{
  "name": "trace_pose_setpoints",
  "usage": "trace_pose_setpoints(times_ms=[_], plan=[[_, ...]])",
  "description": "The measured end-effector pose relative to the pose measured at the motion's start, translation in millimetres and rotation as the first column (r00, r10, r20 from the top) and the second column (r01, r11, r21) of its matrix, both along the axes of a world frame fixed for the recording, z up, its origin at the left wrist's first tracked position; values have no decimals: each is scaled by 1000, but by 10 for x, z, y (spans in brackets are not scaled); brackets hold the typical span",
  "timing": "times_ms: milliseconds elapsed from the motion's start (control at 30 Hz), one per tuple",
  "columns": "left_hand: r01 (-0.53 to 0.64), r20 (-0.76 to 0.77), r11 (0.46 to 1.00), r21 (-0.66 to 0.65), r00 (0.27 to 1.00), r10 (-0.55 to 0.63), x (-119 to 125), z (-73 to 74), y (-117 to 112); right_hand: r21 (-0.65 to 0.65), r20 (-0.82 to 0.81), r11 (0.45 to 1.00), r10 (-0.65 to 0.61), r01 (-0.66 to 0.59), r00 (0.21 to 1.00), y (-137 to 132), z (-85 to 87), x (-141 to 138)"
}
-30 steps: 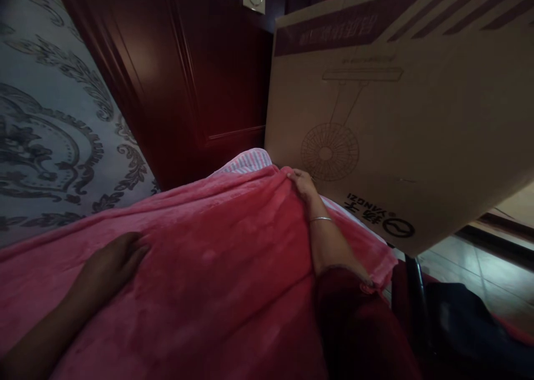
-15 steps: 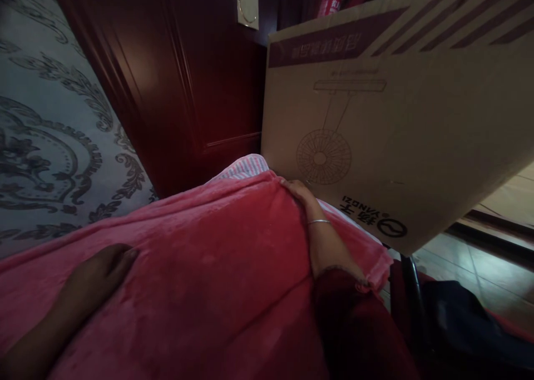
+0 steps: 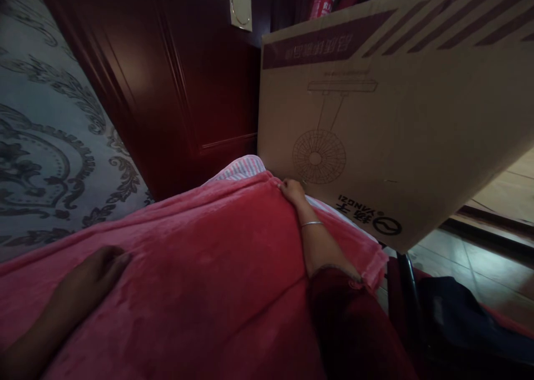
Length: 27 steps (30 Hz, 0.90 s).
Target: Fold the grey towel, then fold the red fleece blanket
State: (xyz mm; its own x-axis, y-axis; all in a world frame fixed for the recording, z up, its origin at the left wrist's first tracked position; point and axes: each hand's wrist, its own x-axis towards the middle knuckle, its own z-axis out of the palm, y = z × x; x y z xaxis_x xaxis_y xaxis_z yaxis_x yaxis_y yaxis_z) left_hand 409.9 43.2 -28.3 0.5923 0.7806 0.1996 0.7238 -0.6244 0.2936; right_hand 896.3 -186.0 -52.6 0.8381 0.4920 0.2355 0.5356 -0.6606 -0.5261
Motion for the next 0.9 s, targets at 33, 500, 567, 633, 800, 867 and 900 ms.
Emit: trace_pose_setpoints(times_ms=[33,500,567,633,800,867,900], plan=[[11,34,1000,14,999,-12,1,19,-24,52,18,998,22,-23,1000,-5,9,2],[6,19,996,86,1000,-7,31,80,-87,473,-127,856,300,-208,945,83,31,-11],[-29,-4,995,90,1000,30,33,87,-96,392,-83,897,255,-204,963,114,-27,-21],[-19,-57,998,58,998,22,33,53,-66,275,-41,936,241,-220,970,144,-80,-38],[13,-126,1000,-7,992,-14,28,-26,25,95,75,984,142,-149,987,114,-77,-11],[3,-133,1000,-8,991,-4,33,0,11,44,72,993,109,-112,991,74,-39,23],[0,-134,1000,-10,991,-2,38,19,-3,26,65,995,98,-99,993,57,-23,36]])
